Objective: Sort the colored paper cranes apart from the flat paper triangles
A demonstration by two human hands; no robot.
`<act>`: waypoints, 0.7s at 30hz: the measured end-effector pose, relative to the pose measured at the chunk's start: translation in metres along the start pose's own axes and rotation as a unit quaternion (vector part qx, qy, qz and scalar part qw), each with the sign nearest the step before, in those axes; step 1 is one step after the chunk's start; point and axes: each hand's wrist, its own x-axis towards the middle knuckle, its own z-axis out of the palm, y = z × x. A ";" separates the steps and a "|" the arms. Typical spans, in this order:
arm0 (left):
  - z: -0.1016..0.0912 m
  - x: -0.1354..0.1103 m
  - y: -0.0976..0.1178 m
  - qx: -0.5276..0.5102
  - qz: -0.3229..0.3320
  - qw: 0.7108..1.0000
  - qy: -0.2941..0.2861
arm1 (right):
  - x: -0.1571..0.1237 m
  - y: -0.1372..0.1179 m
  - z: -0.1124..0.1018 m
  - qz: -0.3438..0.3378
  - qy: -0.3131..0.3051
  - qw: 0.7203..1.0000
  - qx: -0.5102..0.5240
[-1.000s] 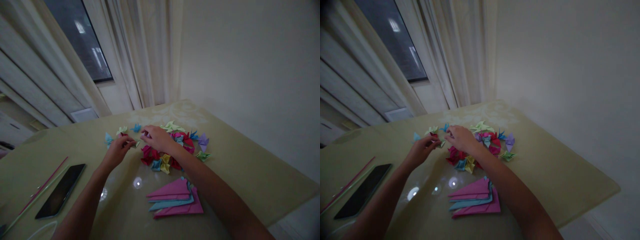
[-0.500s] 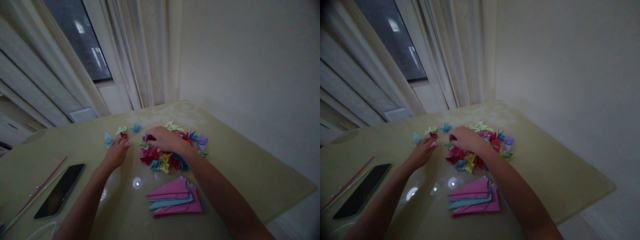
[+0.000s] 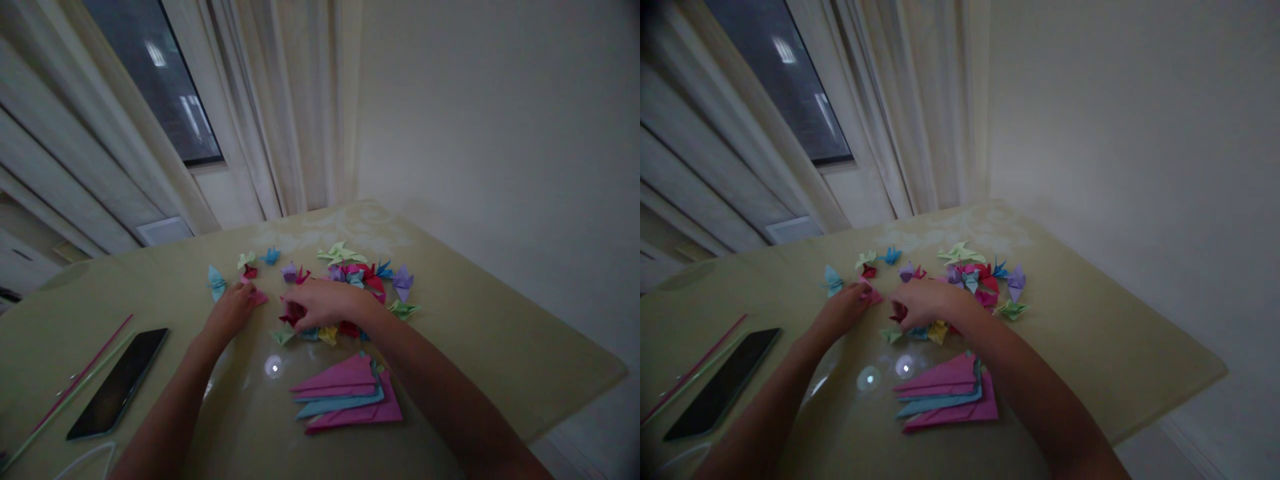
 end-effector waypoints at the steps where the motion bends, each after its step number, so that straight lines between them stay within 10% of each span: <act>1: 0.001 0.000 0.000 -0.005 -0.004 1.000 0.002 | -0.001 0.002 -0.001 0.005 0.004 1.000 -0.007; 13: -0.003 0.002 -0.008 -0.119 -0.003 0.989 -0.089 | -0.011 0.002 -0.009 0.039 0.041 0.996 -0.070; 21: -0.046 -0.004 0.029 -0.373 -0.002 0.926 0.065 | -0.006 0.010 -0.005 0.012 0.167 0.986 -0.022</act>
